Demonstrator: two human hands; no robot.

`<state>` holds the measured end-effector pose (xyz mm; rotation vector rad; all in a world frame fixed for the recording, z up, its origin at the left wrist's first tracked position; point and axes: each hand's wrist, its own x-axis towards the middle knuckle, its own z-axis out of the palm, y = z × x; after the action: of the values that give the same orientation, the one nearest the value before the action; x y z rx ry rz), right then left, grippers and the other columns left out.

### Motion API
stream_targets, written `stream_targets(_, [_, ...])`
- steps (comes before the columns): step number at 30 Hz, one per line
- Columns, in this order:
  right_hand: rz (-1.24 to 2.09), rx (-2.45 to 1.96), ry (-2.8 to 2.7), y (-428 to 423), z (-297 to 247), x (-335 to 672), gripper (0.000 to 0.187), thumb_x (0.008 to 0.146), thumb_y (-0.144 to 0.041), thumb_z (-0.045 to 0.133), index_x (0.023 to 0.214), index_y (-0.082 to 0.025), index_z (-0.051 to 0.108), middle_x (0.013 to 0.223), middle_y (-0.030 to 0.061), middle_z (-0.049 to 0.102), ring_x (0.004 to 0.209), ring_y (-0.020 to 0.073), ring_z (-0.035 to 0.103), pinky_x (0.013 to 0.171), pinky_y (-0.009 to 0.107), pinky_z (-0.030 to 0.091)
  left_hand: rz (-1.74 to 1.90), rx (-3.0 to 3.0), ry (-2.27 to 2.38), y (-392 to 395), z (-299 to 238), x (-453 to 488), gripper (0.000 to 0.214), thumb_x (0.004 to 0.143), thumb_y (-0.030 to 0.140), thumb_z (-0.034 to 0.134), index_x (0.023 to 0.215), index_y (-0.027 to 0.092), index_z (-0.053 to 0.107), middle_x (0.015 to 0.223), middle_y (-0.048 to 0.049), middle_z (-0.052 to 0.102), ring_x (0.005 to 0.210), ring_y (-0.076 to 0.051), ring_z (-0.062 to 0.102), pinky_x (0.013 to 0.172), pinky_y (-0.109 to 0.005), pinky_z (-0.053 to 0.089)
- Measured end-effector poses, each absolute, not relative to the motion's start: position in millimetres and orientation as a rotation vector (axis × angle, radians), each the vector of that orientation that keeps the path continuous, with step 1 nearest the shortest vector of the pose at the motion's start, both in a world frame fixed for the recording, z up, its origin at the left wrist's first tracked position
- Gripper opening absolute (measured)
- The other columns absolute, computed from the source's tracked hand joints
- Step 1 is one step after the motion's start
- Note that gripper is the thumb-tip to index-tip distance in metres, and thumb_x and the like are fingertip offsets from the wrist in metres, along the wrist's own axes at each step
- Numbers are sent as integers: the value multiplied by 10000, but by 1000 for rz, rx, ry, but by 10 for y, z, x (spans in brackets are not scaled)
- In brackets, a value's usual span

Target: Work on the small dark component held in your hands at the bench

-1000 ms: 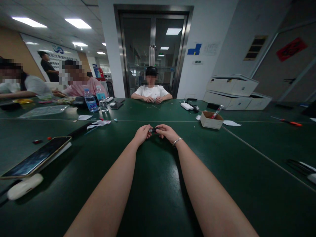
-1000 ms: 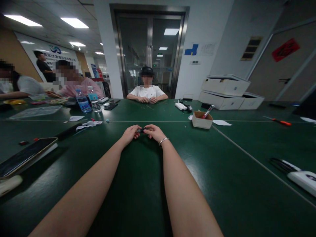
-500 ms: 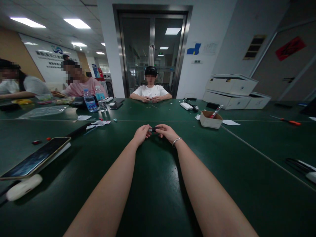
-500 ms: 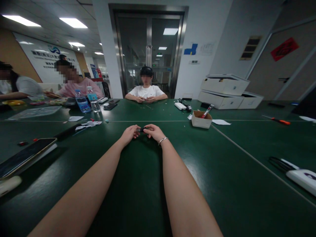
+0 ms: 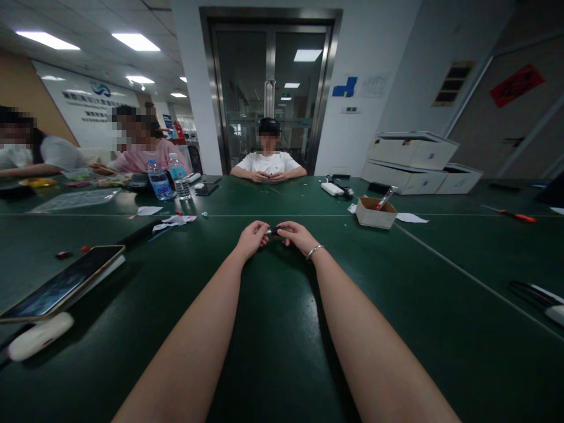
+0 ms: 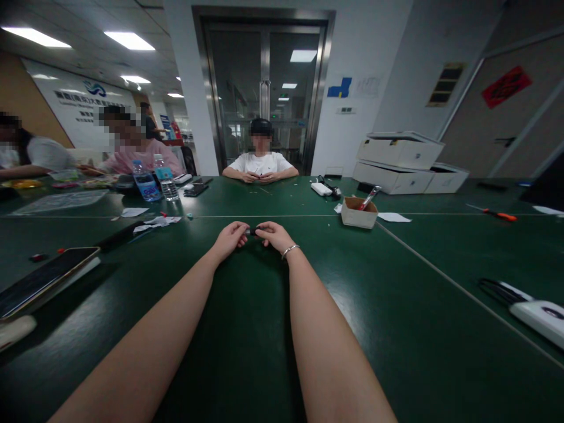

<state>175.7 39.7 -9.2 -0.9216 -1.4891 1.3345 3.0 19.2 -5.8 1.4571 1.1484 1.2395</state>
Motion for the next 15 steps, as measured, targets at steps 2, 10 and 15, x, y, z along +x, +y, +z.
stream_targets(2, [1337,-926,-1473,393,-88,1762,233,700,-219,715,887,-148,596,668,9,679,417,46,492,438,177,395,1240,1450,1144,181,-55,28,172,785,283,567,897,153,556,596,15,567,502,-80,525,480,-185,391])
stream_targets(10, [1343,-932,-1436,392,-88,1770,246,687,-210,723,879,-142,586,648,11,679,402,42,488,446,177,403,1196,1463,1176,131,-13,25,168,758,220,585,905,142,569,704,-24,621,601,-99,586,520,-194,414])
stream_targets(15, [1338,-926,-1440,397,-95,1766,245,682,-212,725,872,-145,585,639,10,675,413,49,503,436,171,394,1271,1522,1231,136,-33,18,182,725,224,618,893,157,600,882,-57,609,716,-126,597,521,-203,455])
